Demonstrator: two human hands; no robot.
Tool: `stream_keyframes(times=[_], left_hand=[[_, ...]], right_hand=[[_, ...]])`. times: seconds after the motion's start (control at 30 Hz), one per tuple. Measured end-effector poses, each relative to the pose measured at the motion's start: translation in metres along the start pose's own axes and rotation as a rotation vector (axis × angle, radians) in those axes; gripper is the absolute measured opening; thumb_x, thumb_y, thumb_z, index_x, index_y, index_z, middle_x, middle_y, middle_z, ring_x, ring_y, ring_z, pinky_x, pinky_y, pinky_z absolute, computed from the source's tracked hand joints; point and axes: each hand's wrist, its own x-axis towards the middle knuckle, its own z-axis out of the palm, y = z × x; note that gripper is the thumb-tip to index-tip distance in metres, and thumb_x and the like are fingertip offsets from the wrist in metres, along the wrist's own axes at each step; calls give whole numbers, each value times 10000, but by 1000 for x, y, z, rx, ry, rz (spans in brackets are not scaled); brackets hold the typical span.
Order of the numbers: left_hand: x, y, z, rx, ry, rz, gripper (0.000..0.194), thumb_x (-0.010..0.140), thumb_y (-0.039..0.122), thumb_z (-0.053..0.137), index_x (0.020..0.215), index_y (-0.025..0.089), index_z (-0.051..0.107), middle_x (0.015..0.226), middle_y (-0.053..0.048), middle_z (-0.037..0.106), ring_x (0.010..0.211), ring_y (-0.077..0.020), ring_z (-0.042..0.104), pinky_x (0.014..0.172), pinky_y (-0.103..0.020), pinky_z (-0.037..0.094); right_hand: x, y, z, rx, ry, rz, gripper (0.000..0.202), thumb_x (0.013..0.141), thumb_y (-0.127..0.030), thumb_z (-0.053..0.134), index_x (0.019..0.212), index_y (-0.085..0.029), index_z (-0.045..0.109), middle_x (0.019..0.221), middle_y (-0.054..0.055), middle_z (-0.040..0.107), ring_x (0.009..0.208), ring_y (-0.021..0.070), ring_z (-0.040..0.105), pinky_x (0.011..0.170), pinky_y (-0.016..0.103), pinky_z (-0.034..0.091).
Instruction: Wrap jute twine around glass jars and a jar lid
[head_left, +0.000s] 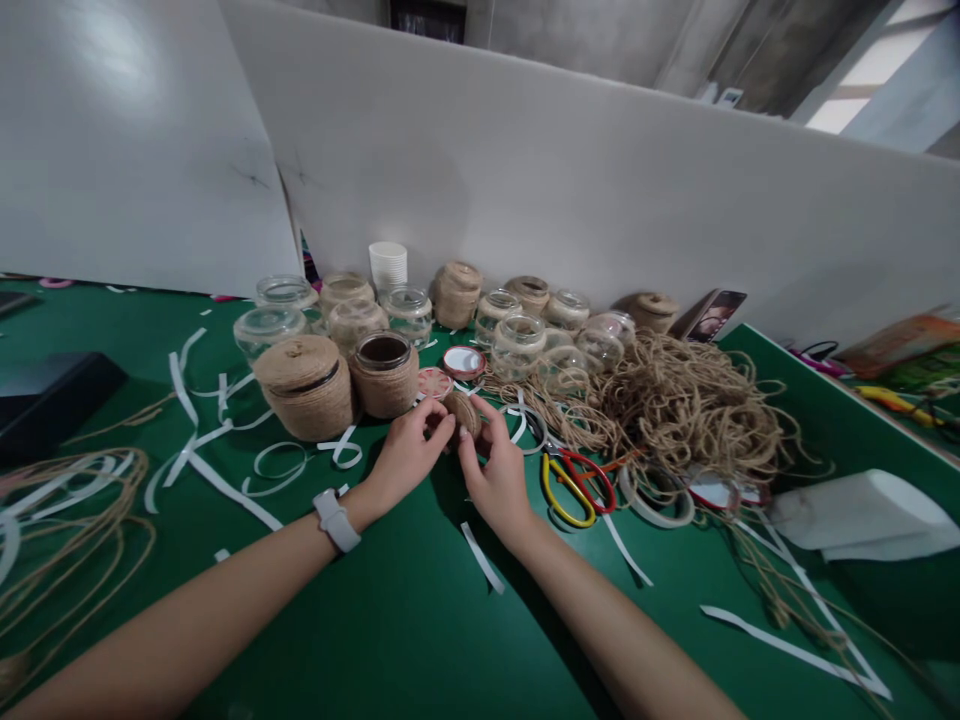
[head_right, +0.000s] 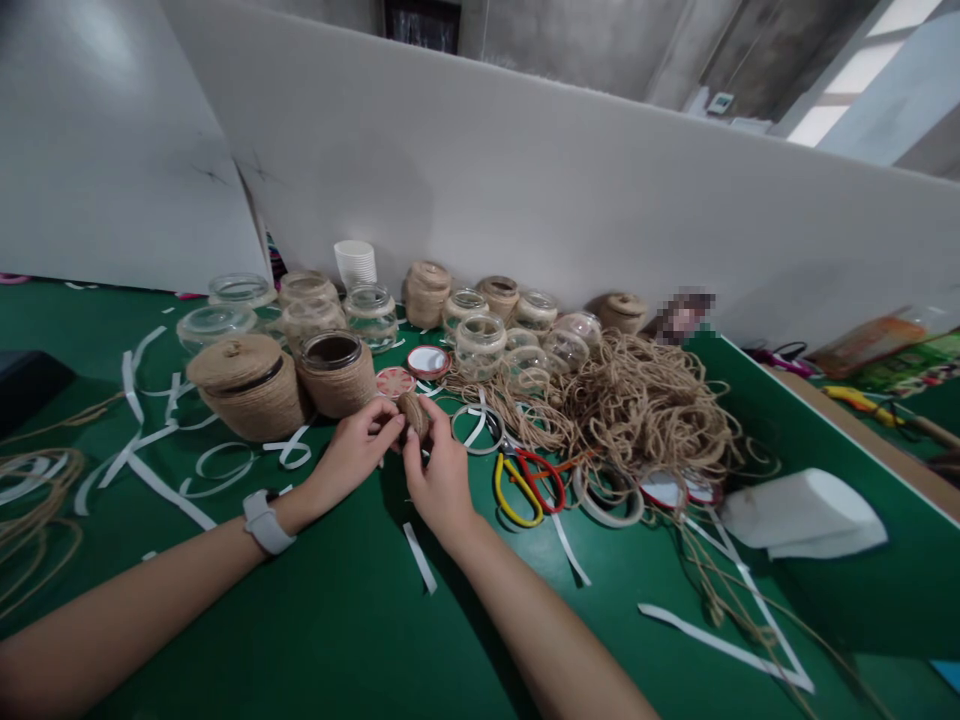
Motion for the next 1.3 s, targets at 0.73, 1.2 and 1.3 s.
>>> stream_keyframes(times=[0.73,1.2,1.3], left_hand=[[-2,7,0,-23,-9,-73,199,869,376,491,800,194,531,589,14,596,541,-142,615,483,-214,423],[0,-10,2,-66,61,-88,143,869,339,484,939,214,483,688,36,570,568,-126,618,419,-176,397],[0,-6,1,-57,52,-83,185,897,362,443,962,205,517,679,29,583,563,-122,603,472,-199,426]], right_hand=[[5,7,0,344,130,238,438,895,-398,540,1272,-189,461,1056,113,697,940,214,682,824,381,549],[11,17,-8,462,250,358,478,829,-442,608,1223,-197,495,1000,79,684,877,197,677,744,333,561],[12,16,-11,446,289,372,465,829,-450,594,1214,-199,517,1040,83,658,902,201,657,750,337,550]])
